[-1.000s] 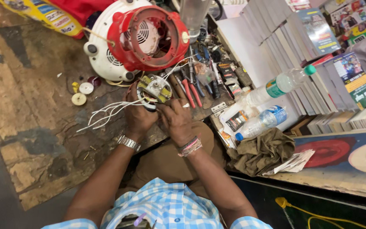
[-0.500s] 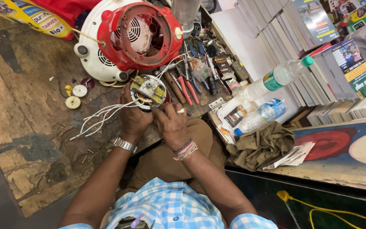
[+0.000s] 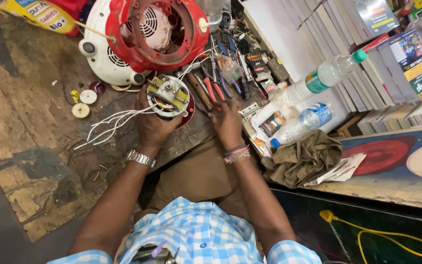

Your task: The person sits on the floor and works on a disassembled electric motor. They use a screwdriver to tighten screws on the motor housing, adjust internal components, and connect wires. The person repeatedly picks up and sets down the motor and tools while performing the repair.

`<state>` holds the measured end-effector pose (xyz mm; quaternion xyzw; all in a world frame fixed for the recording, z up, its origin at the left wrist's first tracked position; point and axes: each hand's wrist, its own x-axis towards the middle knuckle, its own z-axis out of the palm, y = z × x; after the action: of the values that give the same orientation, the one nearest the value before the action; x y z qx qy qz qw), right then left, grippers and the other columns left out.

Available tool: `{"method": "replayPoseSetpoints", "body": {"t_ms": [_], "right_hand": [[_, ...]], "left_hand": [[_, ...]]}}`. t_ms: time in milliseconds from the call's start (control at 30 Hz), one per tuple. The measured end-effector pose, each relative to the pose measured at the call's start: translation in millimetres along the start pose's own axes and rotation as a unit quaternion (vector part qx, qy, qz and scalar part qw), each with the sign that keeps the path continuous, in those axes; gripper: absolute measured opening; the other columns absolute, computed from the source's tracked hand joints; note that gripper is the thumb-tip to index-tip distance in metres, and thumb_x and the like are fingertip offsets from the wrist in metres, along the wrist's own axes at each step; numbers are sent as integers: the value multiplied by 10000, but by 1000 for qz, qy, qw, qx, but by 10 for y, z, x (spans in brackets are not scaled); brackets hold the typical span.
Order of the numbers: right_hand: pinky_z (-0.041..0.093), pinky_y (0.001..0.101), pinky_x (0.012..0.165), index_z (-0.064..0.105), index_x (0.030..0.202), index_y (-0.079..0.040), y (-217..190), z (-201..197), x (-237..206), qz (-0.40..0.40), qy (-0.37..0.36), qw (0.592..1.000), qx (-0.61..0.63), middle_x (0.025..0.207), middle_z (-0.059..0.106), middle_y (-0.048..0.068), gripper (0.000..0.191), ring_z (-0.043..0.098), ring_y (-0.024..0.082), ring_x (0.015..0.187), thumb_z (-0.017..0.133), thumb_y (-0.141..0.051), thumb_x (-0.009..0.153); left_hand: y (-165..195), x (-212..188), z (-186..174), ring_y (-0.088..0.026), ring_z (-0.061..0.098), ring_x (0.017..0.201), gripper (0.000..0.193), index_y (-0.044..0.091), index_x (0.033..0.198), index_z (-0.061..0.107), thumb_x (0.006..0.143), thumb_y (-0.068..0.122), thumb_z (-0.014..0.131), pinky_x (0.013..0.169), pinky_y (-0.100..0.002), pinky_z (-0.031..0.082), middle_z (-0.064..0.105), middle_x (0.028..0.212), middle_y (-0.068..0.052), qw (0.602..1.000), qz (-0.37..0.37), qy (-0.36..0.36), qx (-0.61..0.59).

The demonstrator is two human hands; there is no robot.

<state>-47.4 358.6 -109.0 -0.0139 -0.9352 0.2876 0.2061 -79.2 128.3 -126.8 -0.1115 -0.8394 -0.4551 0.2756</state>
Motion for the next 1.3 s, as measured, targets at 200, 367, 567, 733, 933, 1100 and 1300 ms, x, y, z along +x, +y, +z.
{"method": "replayPoseSetpoints", "body": {"t_ms": [200,367,567,733,933,1100,1300], "right_hand": [[509,496,831,615,1199,-55,506,158,164,62,-71,995,-26,1127,625,204,513,630,418,993,848,-205,767],[543,457,858,688,1094,-63,798,224,293,58,-113,992,9,1074,645,192,380,659,390,990,807,-115,737],[497,499,836,713,1076,-88,776,191,260,-35,-18,986,-161,1226,666,153,278,637,391,989,756,-63,802],[482,485,849,743,1032,-88,490,226,106,-53,12,990,-127,1164,668,134,268,612,373,1045,760,-76,765],[500,464,875,756,1004,-95,517,93,230,-6,33,997,-64,1139,692,101,175,629,357,1027,737,-86,831],[504,466,878,765,1028,-100,646,31,433,45,39,996,-63,1075,681,135,160,637,366,995,741,-118,871],[503,459,903,774,1028,-117,830,71,573,54,68,993,-83,1077,695,127,190,641,365,1021,720,-119,846]], "left_hand": [[-48,18,-8,-446,502,1302,1172,22,1544,290,686,406,989,1114,-565,407,505,1433,-253,1000,14,-2,1],[-76,11,17,-442,508,1297,1178,26,1551,277,693,409,986,1106,-560,413,508,1431,-252,1000,0,-4,0],[-81,-25,39,-434,525,1278,1193,11,1556,282,687,432,982,1086,-548,436,535,1418,-246,1000,-18,-4,5],[-181,61,-71,-441,539,1241,1206,-13,1523,351,608,435,996,1031,-525,456,550,1358,-269,997,-37,-69,-6],[-321,174,-261,-323,628,1233,1190,-1,1512,356,578,431,953,1022,-441,519,613,1368,-165,972,-82,-173,-138],[-239,64,-210,-362,625,1228,1114,-1,1500,415,614,376,974,1032,-453,516,603,1363,-208,991,-18,-111,-67],[-237,-34,-97,-403,565,1239,1104,-21,1480,413,639,437,961,1051,-514,465,560,1358,-224,997,-7,-68,-20]]}}
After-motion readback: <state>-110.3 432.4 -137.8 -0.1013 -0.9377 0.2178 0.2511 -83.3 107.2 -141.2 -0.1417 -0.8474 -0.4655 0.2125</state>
